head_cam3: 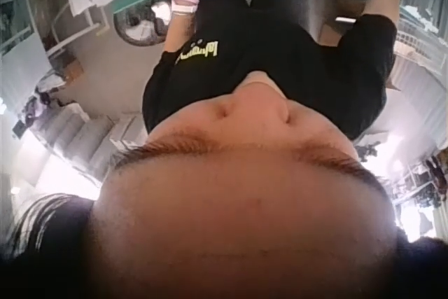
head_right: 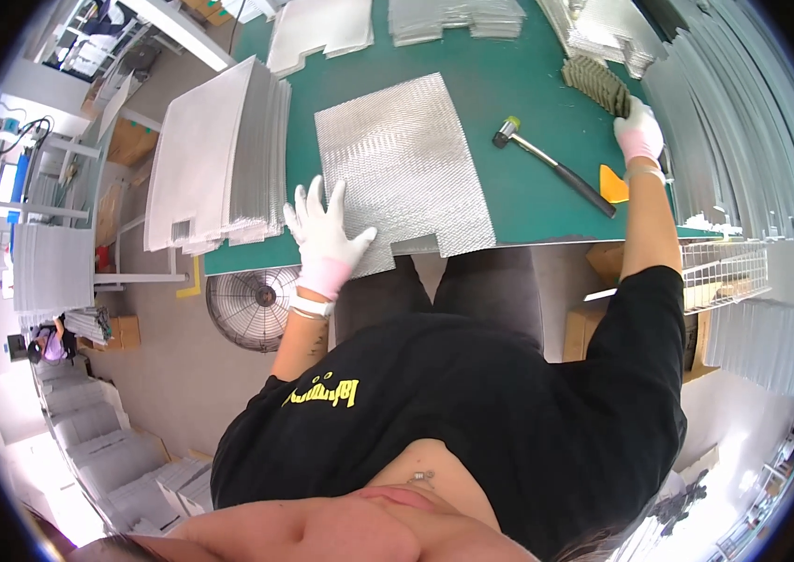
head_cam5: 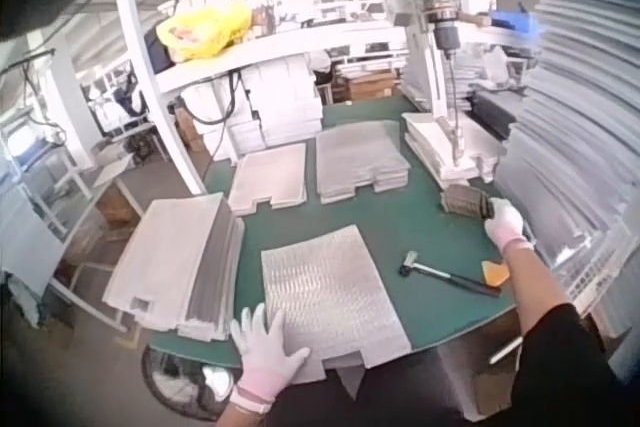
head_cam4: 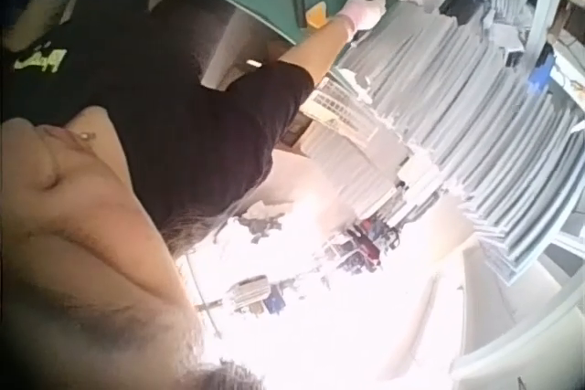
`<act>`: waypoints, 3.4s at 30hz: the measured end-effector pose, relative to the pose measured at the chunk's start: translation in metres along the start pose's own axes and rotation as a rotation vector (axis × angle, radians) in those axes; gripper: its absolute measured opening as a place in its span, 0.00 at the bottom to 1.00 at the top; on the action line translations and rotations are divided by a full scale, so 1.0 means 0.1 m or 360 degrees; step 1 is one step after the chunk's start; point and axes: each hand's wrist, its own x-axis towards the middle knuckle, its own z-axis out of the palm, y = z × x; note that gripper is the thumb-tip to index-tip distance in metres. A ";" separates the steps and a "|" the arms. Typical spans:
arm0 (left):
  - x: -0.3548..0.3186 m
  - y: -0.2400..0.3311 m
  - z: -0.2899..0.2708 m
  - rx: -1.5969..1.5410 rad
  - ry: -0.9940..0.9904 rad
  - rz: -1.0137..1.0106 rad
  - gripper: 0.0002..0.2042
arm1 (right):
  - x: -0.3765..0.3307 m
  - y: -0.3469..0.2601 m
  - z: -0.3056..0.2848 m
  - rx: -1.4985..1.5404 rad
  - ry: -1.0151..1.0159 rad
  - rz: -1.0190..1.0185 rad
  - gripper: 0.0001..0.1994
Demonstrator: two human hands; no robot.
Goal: Fitting metal mesh layers into an aluminum frame and securing them with an electric screwdriver.
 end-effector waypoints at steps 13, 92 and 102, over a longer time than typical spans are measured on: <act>-1.17 0.10 0.80 -0.3077 -0.0655 -0.1062 0.16 | -2.35 -1.25 -0.91 0.1883 -0.0679 -0.0299 0.23; 0.44 0.43 0.50 -0.0137 -0.0171 0.1327 0.32 | -3.71 -1.72 0.04 0.2513 -0.0961 0.0622 0.17; -0.08 0.78 0.47 -0.0168 -0.0189 0.0988 0.27 | -3.52 -1.62 0.00 0.2546 -0.0799 0.0802 0.12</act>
